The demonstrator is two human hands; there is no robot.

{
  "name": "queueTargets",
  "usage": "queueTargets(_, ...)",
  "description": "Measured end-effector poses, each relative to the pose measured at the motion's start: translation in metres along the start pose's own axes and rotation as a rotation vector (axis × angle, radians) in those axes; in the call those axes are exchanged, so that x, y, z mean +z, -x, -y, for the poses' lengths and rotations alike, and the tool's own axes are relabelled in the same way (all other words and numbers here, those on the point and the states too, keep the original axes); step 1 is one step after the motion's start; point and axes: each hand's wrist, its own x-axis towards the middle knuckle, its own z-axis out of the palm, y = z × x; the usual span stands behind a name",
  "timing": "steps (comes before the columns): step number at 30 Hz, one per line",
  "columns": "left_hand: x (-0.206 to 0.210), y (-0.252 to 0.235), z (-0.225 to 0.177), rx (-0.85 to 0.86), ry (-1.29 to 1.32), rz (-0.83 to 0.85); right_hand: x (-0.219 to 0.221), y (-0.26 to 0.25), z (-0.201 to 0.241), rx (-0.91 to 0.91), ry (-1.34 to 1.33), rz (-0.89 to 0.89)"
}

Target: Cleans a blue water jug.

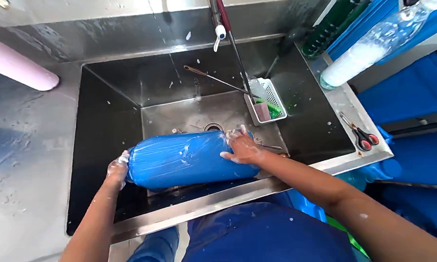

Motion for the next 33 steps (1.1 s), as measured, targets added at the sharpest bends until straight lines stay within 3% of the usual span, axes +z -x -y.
queueTargets(3,0.000,0.001,0.005,0.010,-0.010,-0.012,-0.017,0.006,-0.003,-0.085,0.025,0.111)
queueTargets(5,0.000,-0.001,0.004,0.023,-0.014,-0.034,-0.026,-0.002,-0.002,-0.070,0.031,0.095)
queueTargets(8,0.003,0.003,0.008,-0.006,-0.040,-0.047,0.002,0.005,-0.010,-0.042,-0.089,-0.111)
queueTargets(11,0.000,0.003,0.010,0.020,-0.037,-0.057,0.009,0.028,-0.054,-0.021,-0.172,-0.323)
queueTargets(14,-0.003,-0.004,0.018,0.057,0.022,-0.003,-0.026,0.015,-0.115,0.214,-0.131,-0.129)
queueTargets(17,-0.006,0.001,0.025,0.034,0.168,0.112,-0.030,-0.009,-0.104,0.116,-0.369,-0.266)
queueTargets(19,-0.008,0.002,0.024,0.033,0.260,0.128,-0.013,-0.002,-0.099,0.096,-0.406,-0.180)
queueTargets(21,-0.003,0.011,0.012,0.009,0.323,0.159,-0.035,0.017,-0.133,0.254,-0.249,-0.038)
queueTargets(23,-0.001,0.026,-0.026,-0.035,0.364,0.181,-0.061,0.023,-0.164,0.279,-0.318,-0.172)
queueTargets(25,0.010,0.040,-0.083,-0.068,0.415,0.225,-0.083,-0.006,-0.134,0.004,-0.353,-0.361)
queueTargets(26,0.018,0.044,-0.110,-0.094,0.432,0.257,-0.074,-0.030,-0.088,-0.164,-0.287,-0.375)
queueTargets(28,0.036,0.035,-0.152,-0.132,0.452,0.235,-0.055,-0.076,0.036,-0.316,-0.121,-0.332)
queueTargets(30,0.042,0.015,-0.164,-0.118,0.457,0.217,-0.053,-0.103,0.112,-0.463,-0.122,-0.394)
queueTargets(31,0.038,0.005,-0.161,-0.125,0.451,0.201,-0.056,-0.107,0.115,-0.512,-0.188,-0.418)
queueTargets(33,0.027,-0.007,-0.138,-0.141,0.431,0.140,-0.057,-0.110,0.050,-0.380,-0.300,-0.525)
